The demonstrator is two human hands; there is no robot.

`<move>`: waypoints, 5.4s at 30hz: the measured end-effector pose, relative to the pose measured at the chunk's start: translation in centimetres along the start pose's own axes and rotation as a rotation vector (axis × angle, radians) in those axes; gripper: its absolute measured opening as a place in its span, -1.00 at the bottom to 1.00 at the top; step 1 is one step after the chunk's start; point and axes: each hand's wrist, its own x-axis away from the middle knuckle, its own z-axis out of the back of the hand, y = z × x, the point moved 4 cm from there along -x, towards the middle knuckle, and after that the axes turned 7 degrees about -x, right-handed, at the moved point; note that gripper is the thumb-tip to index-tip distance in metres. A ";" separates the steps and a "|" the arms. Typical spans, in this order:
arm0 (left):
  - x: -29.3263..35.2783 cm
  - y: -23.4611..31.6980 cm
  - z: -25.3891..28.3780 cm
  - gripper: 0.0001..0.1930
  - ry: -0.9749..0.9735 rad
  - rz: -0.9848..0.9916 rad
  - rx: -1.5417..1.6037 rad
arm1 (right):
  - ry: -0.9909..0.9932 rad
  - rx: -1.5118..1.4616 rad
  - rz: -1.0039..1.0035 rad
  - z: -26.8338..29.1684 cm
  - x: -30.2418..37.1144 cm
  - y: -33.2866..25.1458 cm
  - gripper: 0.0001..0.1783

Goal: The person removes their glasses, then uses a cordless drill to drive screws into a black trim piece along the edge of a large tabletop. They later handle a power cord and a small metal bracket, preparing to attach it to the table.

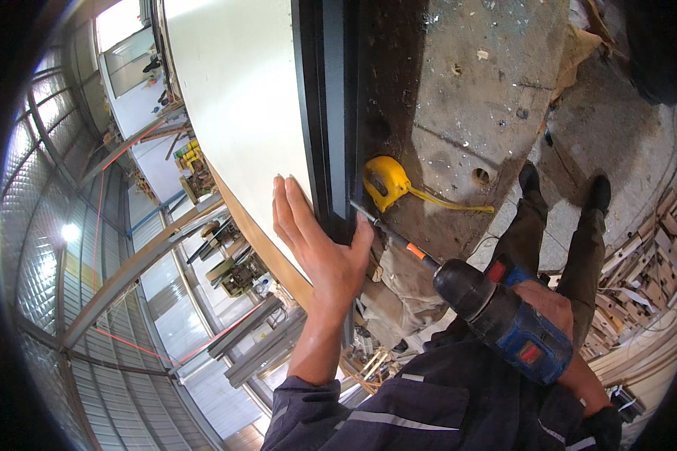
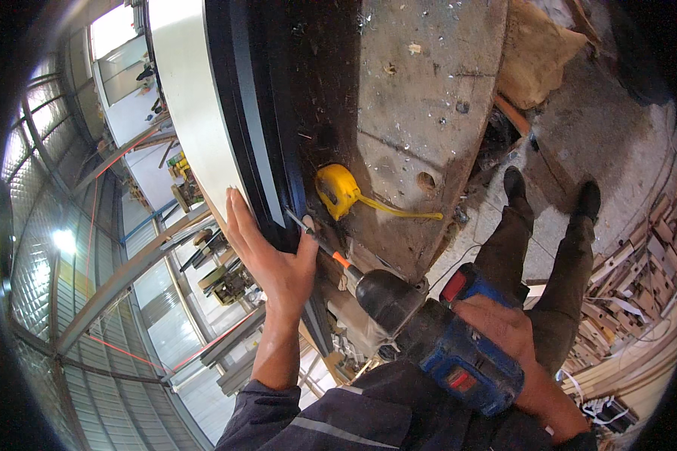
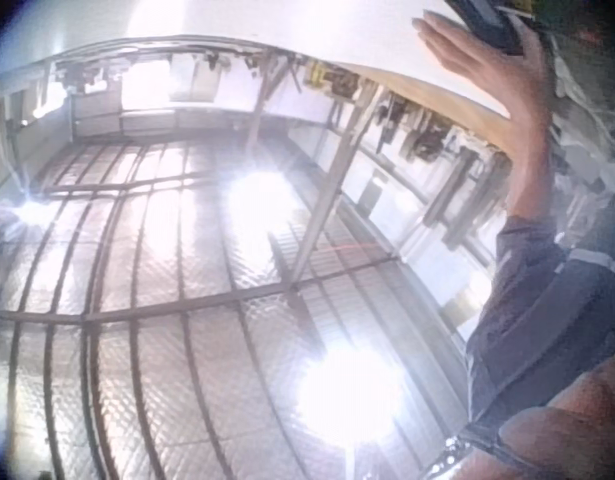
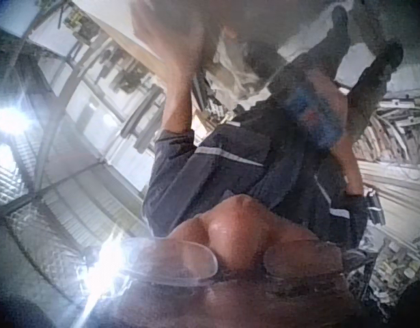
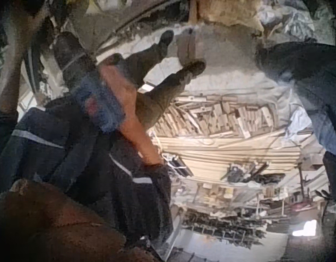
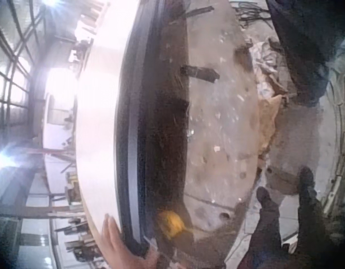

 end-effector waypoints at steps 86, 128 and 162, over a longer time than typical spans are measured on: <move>0.1 -1.6 -1.1 0.15 -0.023 0.022 -0.004 | -0.137 0.075 -0.334 -4.7 -0.6 -0.7 -0.30; 0.2 -3.4 -0.5 -0.26 0.037 0.064 0.270 | -0.187 -0.039 -0.464 -4.6 -1.0 -1.2 -0.29; -0.3 -2.3 -0.5 -0.06 0.048 0.066 0.190 | -0.038 -0.252 -0.534 -4.3 -2.3 -1.9 -0.47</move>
